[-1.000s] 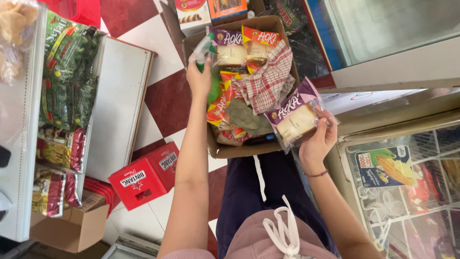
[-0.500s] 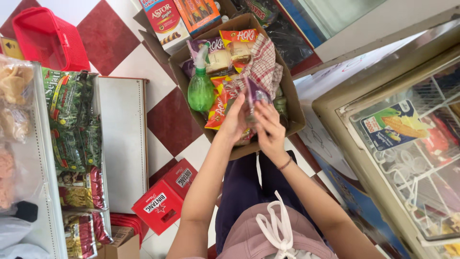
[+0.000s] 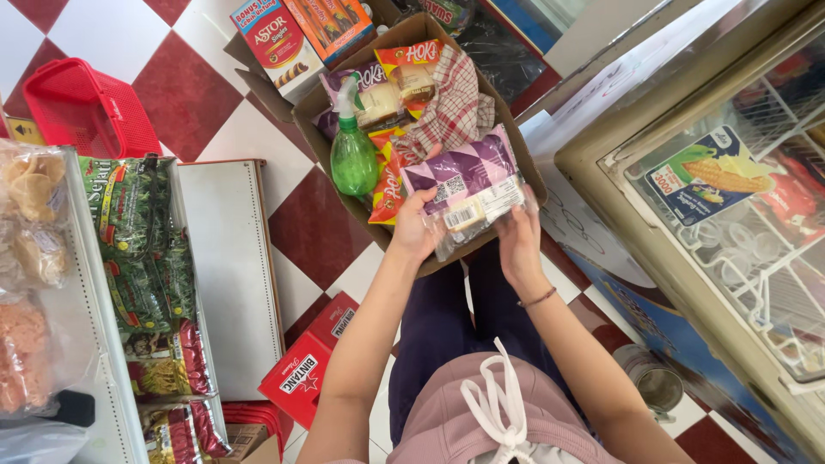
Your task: The person scans several bread packages using a handheld barcode scanner and places the packages onto a store shelf one by one.
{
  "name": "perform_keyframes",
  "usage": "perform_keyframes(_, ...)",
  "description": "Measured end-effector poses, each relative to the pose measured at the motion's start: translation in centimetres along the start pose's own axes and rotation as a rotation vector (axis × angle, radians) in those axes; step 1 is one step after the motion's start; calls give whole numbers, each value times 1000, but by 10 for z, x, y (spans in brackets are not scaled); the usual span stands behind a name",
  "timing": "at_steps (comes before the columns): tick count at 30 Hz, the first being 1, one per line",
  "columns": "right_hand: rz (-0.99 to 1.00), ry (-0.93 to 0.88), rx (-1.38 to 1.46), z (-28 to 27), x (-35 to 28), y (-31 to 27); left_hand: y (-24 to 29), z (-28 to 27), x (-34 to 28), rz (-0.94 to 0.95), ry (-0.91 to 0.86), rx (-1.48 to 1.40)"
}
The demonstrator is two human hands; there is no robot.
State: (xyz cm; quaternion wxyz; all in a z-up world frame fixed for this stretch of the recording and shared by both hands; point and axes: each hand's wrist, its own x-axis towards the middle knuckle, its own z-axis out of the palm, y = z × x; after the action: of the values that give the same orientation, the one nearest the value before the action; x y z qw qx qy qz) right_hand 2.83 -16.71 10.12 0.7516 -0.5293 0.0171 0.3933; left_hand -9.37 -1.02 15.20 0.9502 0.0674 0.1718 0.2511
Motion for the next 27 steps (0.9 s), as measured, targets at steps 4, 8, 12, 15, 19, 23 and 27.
perform_keyframes(4, 177, -99, 192, 2, 11, -10, -22, 7, -3, 42, 6, 89)
perform_keyframes(8, 265, -17, 286, 1, 19, -32, -38, -6, 0, 89, -69, 448)
perform_keyframes(12, 91, -35, 285, -29, 27, -49, -30, -32, 0, 50, -326, 1471)
perform_keyframes(15, -5, -49, 171, -45, 32, -58, -23, -59, 20, 63, -235, 2105)
perform_keyframes(19, 38, -41, 214, -52, 30, -64, -23, -112, 36, 402, -93, 2773)
perform_keyframes(23, 75, 13, 264, -56, 26, -69, -15, -126, 52, 527, -80, 2853)
perform_keyframes(27, -1, -10, 217, -67, 26, -67, -11, -64, 44, 254, 102, 2222)
